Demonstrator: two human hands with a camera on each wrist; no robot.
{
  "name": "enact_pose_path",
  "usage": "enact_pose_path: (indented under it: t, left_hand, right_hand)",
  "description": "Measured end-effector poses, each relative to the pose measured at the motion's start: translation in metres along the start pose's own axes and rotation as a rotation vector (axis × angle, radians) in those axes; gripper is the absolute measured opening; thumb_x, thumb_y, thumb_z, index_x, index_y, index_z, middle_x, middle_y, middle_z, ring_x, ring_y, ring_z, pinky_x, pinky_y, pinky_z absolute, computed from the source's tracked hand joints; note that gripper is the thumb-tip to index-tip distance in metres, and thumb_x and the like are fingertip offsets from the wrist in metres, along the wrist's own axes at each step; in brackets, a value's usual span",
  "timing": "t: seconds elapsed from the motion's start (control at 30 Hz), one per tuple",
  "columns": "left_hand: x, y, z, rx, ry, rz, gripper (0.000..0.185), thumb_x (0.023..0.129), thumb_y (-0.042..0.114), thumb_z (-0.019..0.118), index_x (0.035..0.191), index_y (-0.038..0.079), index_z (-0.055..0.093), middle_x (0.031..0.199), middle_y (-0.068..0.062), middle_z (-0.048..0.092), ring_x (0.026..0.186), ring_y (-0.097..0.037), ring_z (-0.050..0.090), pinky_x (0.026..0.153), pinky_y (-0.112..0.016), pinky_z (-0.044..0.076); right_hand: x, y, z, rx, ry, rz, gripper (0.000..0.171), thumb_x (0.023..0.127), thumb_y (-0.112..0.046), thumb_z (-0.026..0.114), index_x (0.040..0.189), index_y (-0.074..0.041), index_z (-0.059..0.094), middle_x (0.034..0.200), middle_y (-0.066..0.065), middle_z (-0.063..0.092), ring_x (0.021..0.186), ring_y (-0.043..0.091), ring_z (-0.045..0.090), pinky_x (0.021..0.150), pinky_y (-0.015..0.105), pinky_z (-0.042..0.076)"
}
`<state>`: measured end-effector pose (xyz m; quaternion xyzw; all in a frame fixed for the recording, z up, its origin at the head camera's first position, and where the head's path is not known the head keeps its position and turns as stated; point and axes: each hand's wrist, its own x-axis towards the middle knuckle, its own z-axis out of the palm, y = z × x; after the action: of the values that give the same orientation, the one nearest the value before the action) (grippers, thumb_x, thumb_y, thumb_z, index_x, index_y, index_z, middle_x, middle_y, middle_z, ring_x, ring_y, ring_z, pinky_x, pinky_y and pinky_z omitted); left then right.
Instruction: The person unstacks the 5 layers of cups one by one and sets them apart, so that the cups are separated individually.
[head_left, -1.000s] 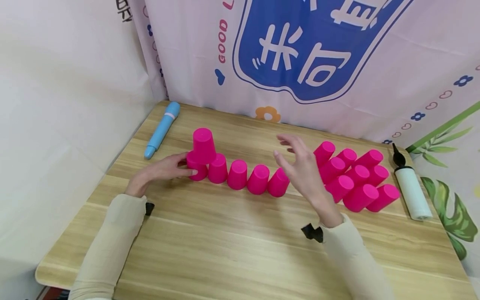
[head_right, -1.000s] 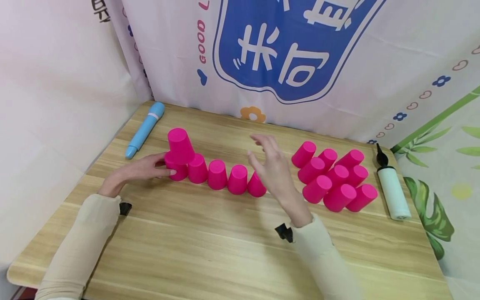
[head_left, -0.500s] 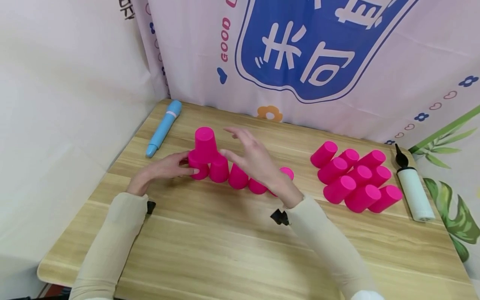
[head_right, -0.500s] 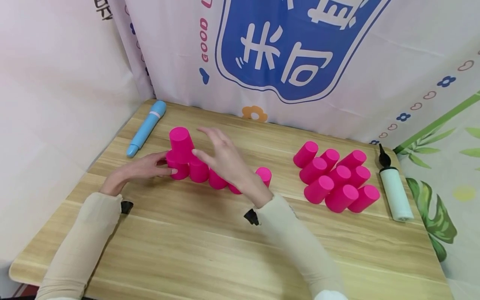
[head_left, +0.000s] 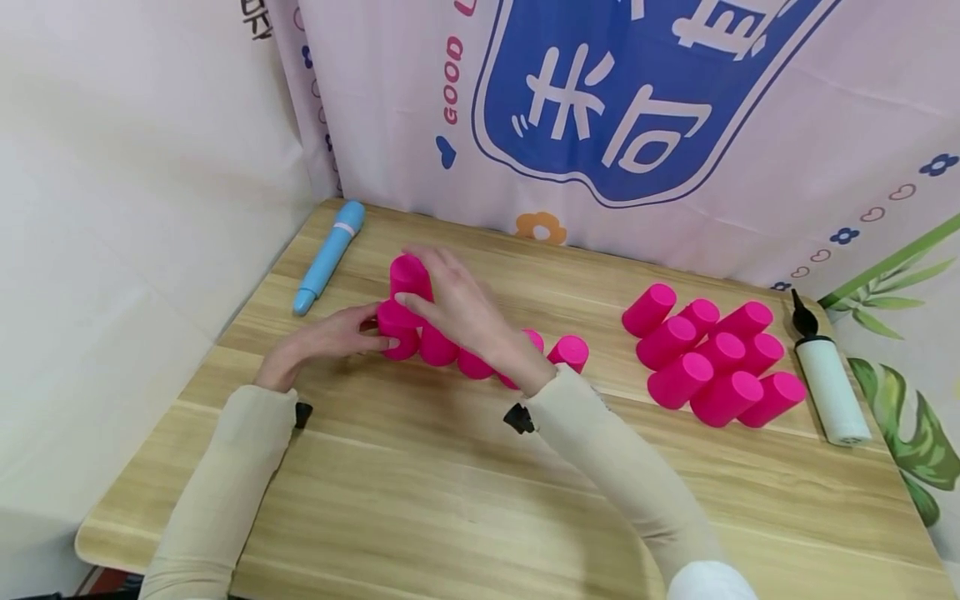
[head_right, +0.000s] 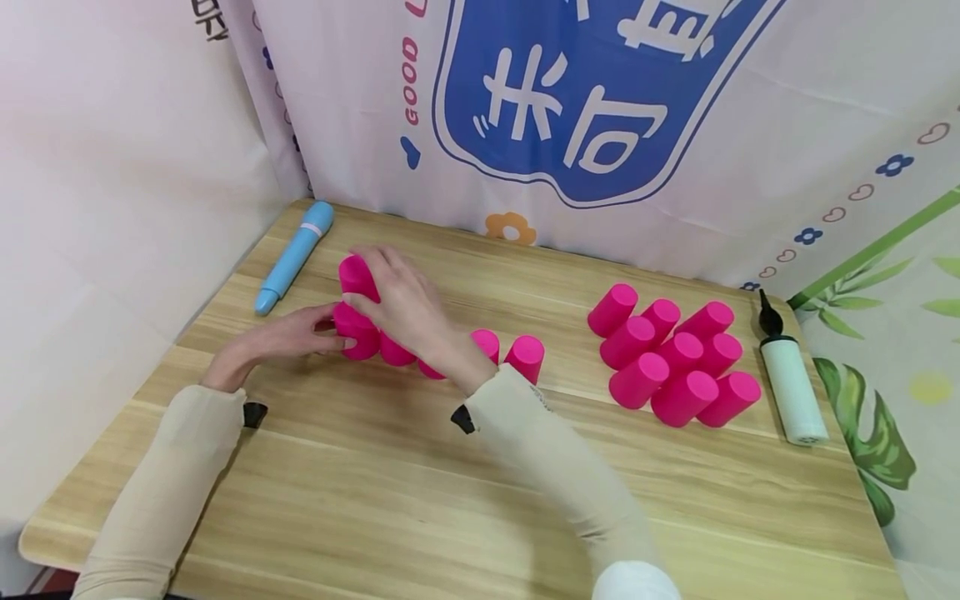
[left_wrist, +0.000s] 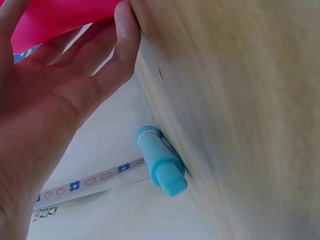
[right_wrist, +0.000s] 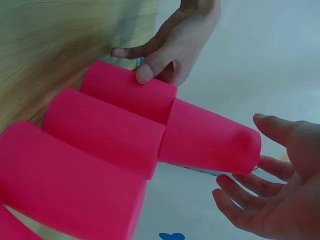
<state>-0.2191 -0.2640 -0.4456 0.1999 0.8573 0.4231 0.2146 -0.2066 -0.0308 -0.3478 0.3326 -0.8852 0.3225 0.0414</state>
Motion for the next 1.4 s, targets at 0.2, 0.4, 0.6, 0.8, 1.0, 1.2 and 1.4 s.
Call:
enact_pose_path:
  t: [0.2,0.4,0.6,0.8,1.0,1.2,1.4]
  left_hand:
    - [0.001,0.0,0.0,0.006,0.0,0.002,0.065,0.091,0.036,0.067,0.144,0.011,0.039,0.135,-0.01,0.052,0.118,-0.027,0.052,0.092,-0.04,0.05]
    - [0.001,0.0,0.0,0.013,0.002,-0.006,0.067,0.091,0.038,0.067,0.145,0.013,0.038,0.134,-0.01,0.053,0.116,-0.027,0.052,0.089,-0.038,0.051]
    - [0.002,-0.002,0.001,-0.002,-0.004,0.008,0.064,0.092,0.035,0.066,0.145,0.012,0.039,0.135,-0.011,0.052,0.115,-0.029,0.052,0.085,-0.038,0.052]
    - [0.003,-0.002,0.002,0.028,0.01,0.017,0.062,0.092,0.036,0.065,0.141,0.007,0.042,0.133,-0.013,0.053,0.119,-0.03,0.051,0.093,-0.042,0.049]
    - [0.0,-0.001,-0.001,0.057,0.025,-0.009,0.066,0.092,0.037,0.065,0.144,0.006,0.039,0.137,-0.016,0.051,0.123,-0.032,0.05,0.098,-0.047,0.045]
    - [-0.002,0.0,-0.003,0.083,0.025,-0.028,0.068,0.092,0.041,0.064,0.144,0.007,0.038,0.137,-0.016,0.051,0.122,-0.031,0.05,0.098,-0.048,0.045]
    - [0.0,-0.001,-0.001,0.08,0.023,-0.028,0.068,0.091,0.042,0.065,0.144,0.008,0.039,0.135,-0.013,0.052,0.119,-0.029,0.051,0.097,-0.046,0.046]
  right_hand:
    - [0.004,0.002,0.012,-0.01,0.032,0.015,0.06,0.09,-0.03,0.068,0.142,-0.012,0.042,0.136,0.005,0.049,0.119,0.017,0.05,0.094,0.031,0.049]
    - [0.001,0.003,0.014,0.024,0.08,0.005,0.059,0.089,-0.028,0.069,0.14,-0.012,0.045,0.134,0.004,0.05,0.117,0.016,0.051,0.09,0.028,0.051]
    - [-0.023,0.002,-0.008,0.049,0.192,-0.084,0.057,0.086,-0.023,0.073,0.135,-0.007,0.049,0.128,0.008,0.053,0.113,0.016,0.053,0.089,0.026,0.051]
    - [-0.07,0.017,-0.053,0.016,0.416,-0.135,0.055,0.083,-0.018,0.076,0.131,-0.004,0.052,0.121,0.01,0.057,0.104,0.017,0.058,0.084,0.027,0.053]
    - [-0.118,0.052,-0.098,-0.036,0.603,0.02,0.058,0.08,-0.014,0.08,0.132,-0.006,0.056,0.119,0.011,0.06,0.098,0.02,0.058,0.082,0.02,0.047]
    - [-0.155,0.098,-0.121,-0.098,0.668,0.238,0.057,0.083,-0.016,0.077,0.134,-0.011,0.055,0.121,0.012,0.059,0.1,0.018,0.055,0.081,0.013,0.042]
    - [-0.181,0.124,-0.121,-0.131,0.628,0.411,0.055,0.086,-0.024,0.074,0.136,-0.012,0.053,0.121,0.011,0.058,0.095,0.016,0.053,0.074,0.018,0.043]
